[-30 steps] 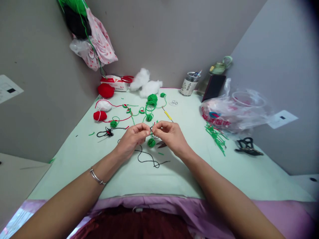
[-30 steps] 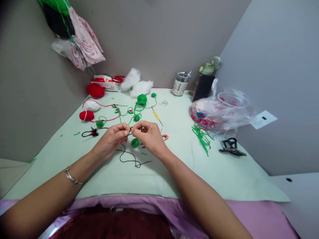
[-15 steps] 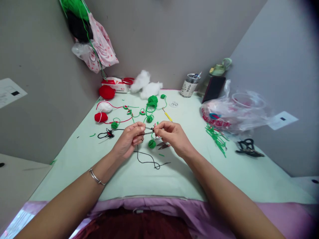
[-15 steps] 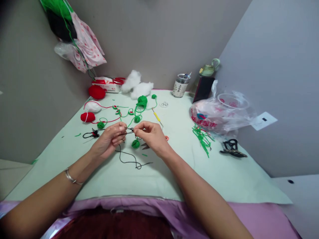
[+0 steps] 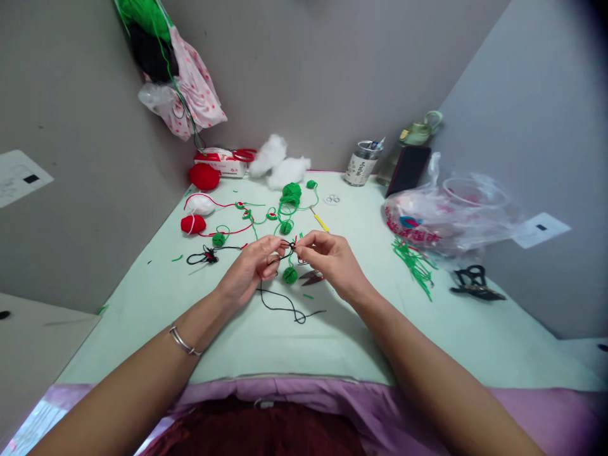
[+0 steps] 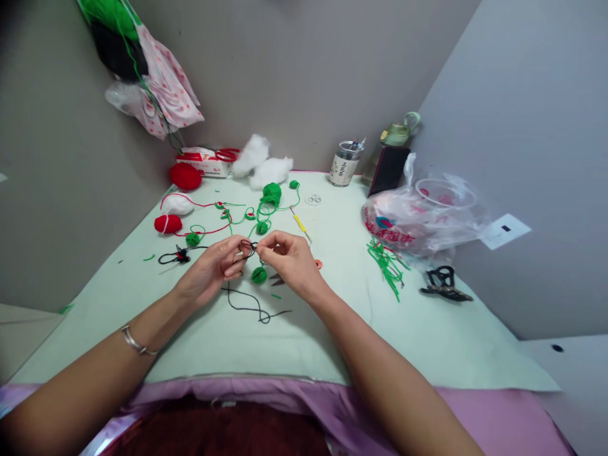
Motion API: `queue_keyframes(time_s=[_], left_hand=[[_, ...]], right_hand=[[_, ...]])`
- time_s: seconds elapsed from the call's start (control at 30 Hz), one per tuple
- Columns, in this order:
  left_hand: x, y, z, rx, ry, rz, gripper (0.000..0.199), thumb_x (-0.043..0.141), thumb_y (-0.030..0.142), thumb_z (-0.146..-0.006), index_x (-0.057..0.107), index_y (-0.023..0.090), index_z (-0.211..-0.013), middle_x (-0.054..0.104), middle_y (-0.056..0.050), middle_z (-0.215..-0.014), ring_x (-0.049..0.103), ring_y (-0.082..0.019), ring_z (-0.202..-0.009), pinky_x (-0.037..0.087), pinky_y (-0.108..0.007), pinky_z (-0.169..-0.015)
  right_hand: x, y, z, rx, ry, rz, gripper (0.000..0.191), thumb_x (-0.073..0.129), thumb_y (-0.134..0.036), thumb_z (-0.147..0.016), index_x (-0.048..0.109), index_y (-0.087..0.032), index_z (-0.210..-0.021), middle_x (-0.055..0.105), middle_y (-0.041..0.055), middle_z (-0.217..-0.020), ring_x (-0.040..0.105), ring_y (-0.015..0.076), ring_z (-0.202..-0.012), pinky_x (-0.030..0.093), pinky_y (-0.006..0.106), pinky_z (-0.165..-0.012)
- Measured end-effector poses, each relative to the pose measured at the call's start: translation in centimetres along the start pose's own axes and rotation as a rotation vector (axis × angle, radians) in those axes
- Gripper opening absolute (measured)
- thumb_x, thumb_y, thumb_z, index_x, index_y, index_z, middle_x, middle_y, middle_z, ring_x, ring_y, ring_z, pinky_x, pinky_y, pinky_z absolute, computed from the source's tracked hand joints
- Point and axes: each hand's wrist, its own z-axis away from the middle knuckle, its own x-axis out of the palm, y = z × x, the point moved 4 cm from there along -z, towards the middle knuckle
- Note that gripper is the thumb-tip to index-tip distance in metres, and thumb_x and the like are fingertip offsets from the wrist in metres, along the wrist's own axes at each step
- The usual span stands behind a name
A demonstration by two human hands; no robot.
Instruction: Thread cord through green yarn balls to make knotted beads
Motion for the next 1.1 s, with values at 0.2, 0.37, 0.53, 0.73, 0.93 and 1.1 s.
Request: queue_keyframes(time_s=[0.2,0.37,0.53,0.73,0.93,1.1], left_hand=[[-0.4,-0.3,-0.3,0.035,0.055,-0.046,0.017,0.074,0.028,-0.082,0.065,0.015,-0.088,0.04,0.006,-0.067,0.029,-0.002,-0.049,0.024,-0.015,-0.046],[-0.8,-0.6,-0.4,0.065,0.099,-0.158,0.017,0.074,0.031,-0.081,0.065,0.016,-0.084,0.044,0.005,-0.065,0.031,-0.003,-0.05,0.025,-0.017,-0.047],[-0.6,-0.8,-0.2,0.083,0.118,-0.257,0.017,0.074,0.032,-0.081,0.066,0.017,-0.084,0.044,0.005,-0.062,0.032,-0.006,-0.051,0.025,-0.019,-0.048],[-0.1,-0.3,-0.1,0.037,-0.01,-0.168,0.015,0.076,0.027,-0.079,0.065,0.016,-0.079,0.053,0.002,-0.077,0.038,-0.006,-0.059,0.031,-0.019,-0.052],[-0.2,0.4,0.1,0.044,-0.137,0.11,0.012,0.074,0.021,-0.082,0.064,0.016,-0.083,0.062,-0.001,-0.089,0.036,-0.002,-0.052,0.034,-0.016,-0.05],[-0.5,0.7,-0.2,0.037,-0.09,0.258,0.014,0.075,0.023,-0.082,0.062,0.016,-0.083,0.051,0.005,-0.065,0.034,-0.002,-0.045,0.033,-0.013,-0.043]], right_hand=[[0.3,0.1,0.3,-0.015,-0.05,0.109,0.02,0.065,-0.036,-0.083,0.065,-0.017,-0.078,0.058,-0.0015,-0.07,0.042,0.0083,-0.055,0.034,0.022,-0.05],[0.2,0.5,0.1,-0.013,-0.05,0.102,0.027,0.066,-0.043,-0.082,0.069,-0.016,-0.083,0.057,-0.0005,-0.072,0.044,0.0091,-0.058,0.035,0.022,-0.05],[0.2,0.6,0.1,-0.02,0.01,0.157,0.015,0.064,-0.031,-0.079,0.063,-0.016,-0.073,0.054,-0.0025,-0.065,0.039,0.008,-0.052,0.032,0.022,-0.048],[0.1,0.2,0.1,-0.171,0.14,0.312,0.007,0.059,-0.016,-0.073,0.056,-0.017,-0.067,0.056,-0.0025,-0.073,0.038,0.0072,-0.055,0.032,0.023,-0.053],[-2.2,1.2,-1.0,-0.131,0.23,0.222,0.007,0.06,-0.021,-0.075,0.06,-0.017,-0.07,0.056,-0.0027,-0.069,0.042,0.0084,-0.055,0.033,0.024,-0.054],[-2.3,1.1,-1.3,-0.085,0.176,0.084,0.011,0.064,-0.027,-0.077,0.065,-0.017,-0.073,0.059,-0.0019,-0.071,0.045,0.0088,-0.059,0.031,0.023,-0.052]])
